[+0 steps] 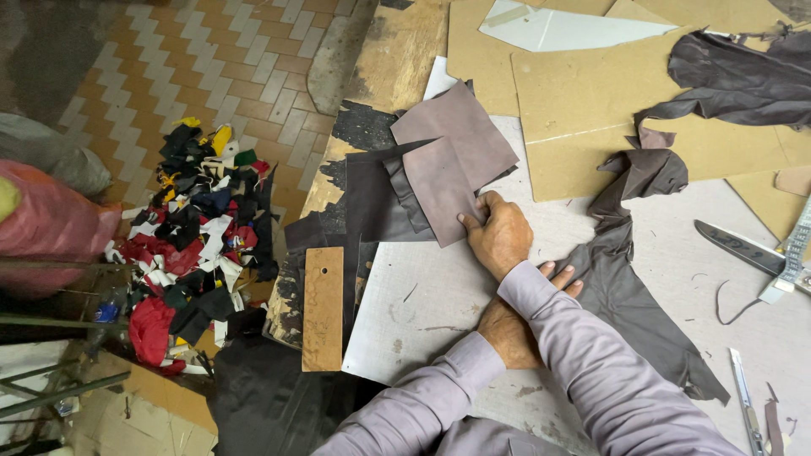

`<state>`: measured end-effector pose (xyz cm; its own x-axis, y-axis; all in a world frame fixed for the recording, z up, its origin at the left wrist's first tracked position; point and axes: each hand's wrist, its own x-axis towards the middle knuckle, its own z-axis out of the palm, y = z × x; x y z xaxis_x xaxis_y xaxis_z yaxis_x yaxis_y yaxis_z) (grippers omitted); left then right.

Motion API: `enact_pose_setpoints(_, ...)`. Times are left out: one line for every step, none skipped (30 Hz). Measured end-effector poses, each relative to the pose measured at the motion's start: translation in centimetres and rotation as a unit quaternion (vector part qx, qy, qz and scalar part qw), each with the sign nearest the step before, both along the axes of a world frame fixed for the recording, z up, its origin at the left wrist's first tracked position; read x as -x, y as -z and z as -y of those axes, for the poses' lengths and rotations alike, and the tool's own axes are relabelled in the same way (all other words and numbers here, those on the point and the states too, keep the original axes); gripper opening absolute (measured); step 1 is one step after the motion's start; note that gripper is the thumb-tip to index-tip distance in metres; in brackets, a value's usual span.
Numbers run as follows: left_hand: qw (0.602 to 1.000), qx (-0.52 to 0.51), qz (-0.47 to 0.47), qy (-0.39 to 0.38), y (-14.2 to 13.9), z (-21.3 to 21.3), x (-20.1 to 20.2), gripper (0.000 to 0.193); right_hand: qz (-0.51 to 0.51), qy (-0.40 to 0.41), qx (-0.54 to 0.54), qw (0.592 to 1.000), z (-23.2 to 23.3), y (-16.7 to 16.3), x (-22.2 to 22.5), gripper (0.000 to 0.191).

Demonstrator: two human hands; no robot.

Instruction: The person sorts through pieces of brown leather on a workbench, picking up individual pieces, spreading and smoothing them flat with their hands, and setting them aside. They then gather a larger leather piece, fold it over, and smooth it with both hands.

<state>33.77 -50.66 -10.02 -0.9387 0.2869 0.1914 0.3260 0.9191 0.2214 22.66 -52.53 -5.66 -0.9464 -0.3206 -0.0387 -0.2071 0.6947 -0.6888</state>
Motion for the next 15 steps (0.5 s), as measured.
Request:
enact_pose_setpoints(1.0, 0.008, -0.006, -0.004, 0.1, 0.0, -0.1, 0.086, -0.004, 0.01, 0.091, 0.996, -0.1, -0.4, -0.2, 0.029)
enact_pose_setpoints(1.0, 0.018, -0.017, -0.008, 0.2, -0.1, -0.1, 0.086, -0.011, 0.023, 0.179, 0.984, -0.3, -0.9, -0.6, 0.025)
enact_pose_setpoints(0.999, 0.039, -0.031, -0.018, 0.3, -0.3, 0.0, 0.085, -0.022, 0.036, 0.262, 0.964, -1.0, -1.5, -0.7, 0.021)
enact_pose_setpoints(0.997, 0.056, -0.045, -0.024, 0.5, -0.6, 0.3, 0.083, -0.082, 0.013, 0.26, 0.962, -2.1, -2.2, -1.0, 0.02)
enact_pose_setpoints(0.996, 0.068, -0.053, -0.023, 0.5, -1.3, 0.1, 0.082, -0.135, -0.005, 0.25, 0.959, -3.6, -2.6, -2.2, 0.021)
enact_pose_setpoints(0.997, 0.063, -0.045, -0.017, 0.7, -1.6, 0.3, 0.083, -0.182, -0.017, 0.237, 0.954, -5.6, -3.0, -3.5, 0.023)
enact_pose_setpoints(0.999, 0.036, -0.022, -0.009, 0.7, -1.9, 0.6, 0.083, -0.177, -0.061, 0.231, 0.955, -8.1, -3.6, -4.2, 0.025)
enact_pose_setpoints(1.0, 0.015, -0.004, -0.003, 0.7, -2.3, 0.8, 0.084, -0.171, -0.112, 0.227, 0.952, -10.7, -4.3, -4.9, 0.028)
enact_pose_setpoints(1.0, -0.01, 0.018, 0.002, 0.8, -2.3, 1.2, 0.085, -0.16, -0.166, 0.226, 0.946, -13.2, -4.8, -5.7, 0.032)
enact_pose_setpoints(0.999, -0.033, 0.04, 0.006, 0.7, -2.4, 1.5, 0.085, -0.16, -0.131, 0.209, 0.956, -15.8, -5.3, -6.1, 0.029)
enact_pose_setpoints(0.997, -0.054, 0.061, 0.011, 0.6, -2.5, 1.9, 0.086, -0.157, -0.099, 0.194, 0.963, -18.6, -5.9, -6.3, 0.026)
enact_pose_setpoints(0.995, -0.069, 0.077, 0.012, 0.5, -2.6, 2.0, 0.087, -0.141, -0.042, 0.172, 0.974, -21.4, -6.4, -6.1, 0.022)
enact_pose_setpoints(0.993, -0.081, 0.089, 0.012, 0.4, -2.6, 2.2, 0.088, -0.06, 0.065, 0.226, 0.97, -23.9, -6.7, -5.9, 0.019)
enact_pose_setpoints(0.991, -0.091, 0.099, 0.012, 0.2, -2.8, 2.3, 0.089, 0.018, 0.171, 0.276, 0.946, -26.1, -6.6, -5.6, 0.017)
enact_pose_setpoints(0.989, -0.097, 0.106, 0.012, 0.1, -2.9, 2.4, 0.089, 0.033, 0.191, 0.326, 0.925, -27.8, -6.1, -5.2, 0.017)
